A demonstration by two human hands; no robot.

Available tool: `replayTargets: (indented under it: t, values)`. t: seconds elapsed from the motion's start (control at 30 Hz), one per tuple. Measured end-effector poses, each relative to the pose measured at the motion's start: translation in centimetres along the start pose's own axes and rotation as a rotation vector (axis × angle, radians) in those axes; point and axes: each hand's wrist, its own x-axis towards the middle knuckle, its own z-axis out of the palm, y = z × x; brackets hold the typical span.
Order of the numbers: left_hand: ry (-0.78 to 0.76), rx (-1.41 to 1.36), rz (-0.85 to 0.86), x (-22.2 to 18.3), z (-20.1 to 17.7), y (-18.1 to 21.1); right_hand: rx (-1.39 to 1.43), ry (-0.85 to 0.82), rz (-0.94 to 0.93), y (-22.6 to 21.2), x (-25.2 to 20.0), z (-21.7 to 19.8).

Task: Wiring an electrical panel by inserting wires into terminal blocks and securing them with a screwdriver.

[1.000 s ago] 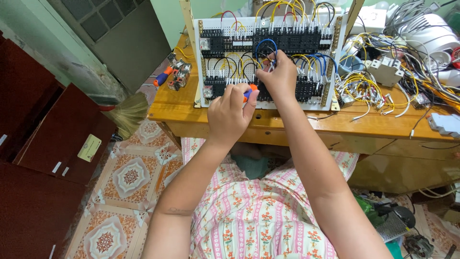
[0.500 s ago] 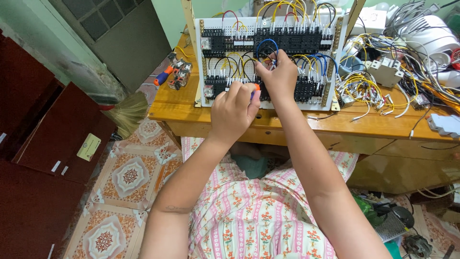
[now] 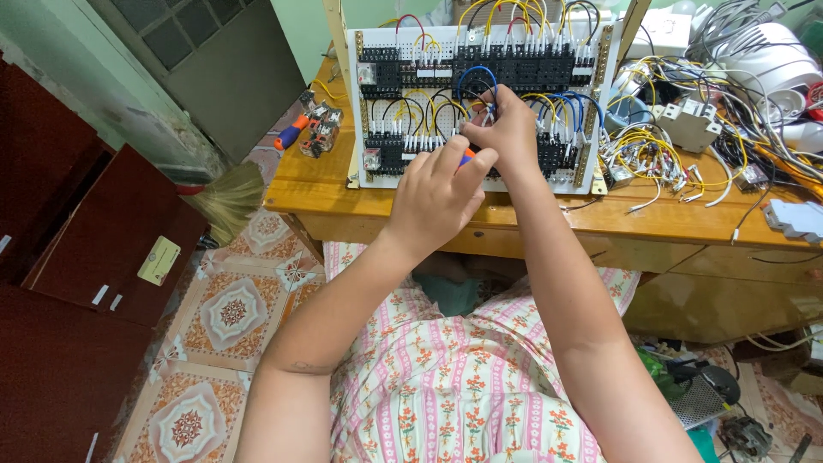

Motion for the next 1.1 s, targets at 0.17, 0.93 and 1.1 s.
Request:
replayTargets:
  t: [0.17, 0.93, 1.1]
  values:
    - [-0.003, 0.140, 0.042, -1.3, 1.1, -0.1, -0.022, -0.019, 0.015, 1.0, 0.5, 0.1]
    - [0.063, 0.253, -0.100, -0.2, 0.8, -1.4, 0.050, 0.146, 0.142, 1.2, 0.4, 1.9]
    - [0.021, 0.118, 0.015, -1.4, 0.9, 0.9, 0.237, 0.149, 0.155, 1.1, 0.7, 1.9]
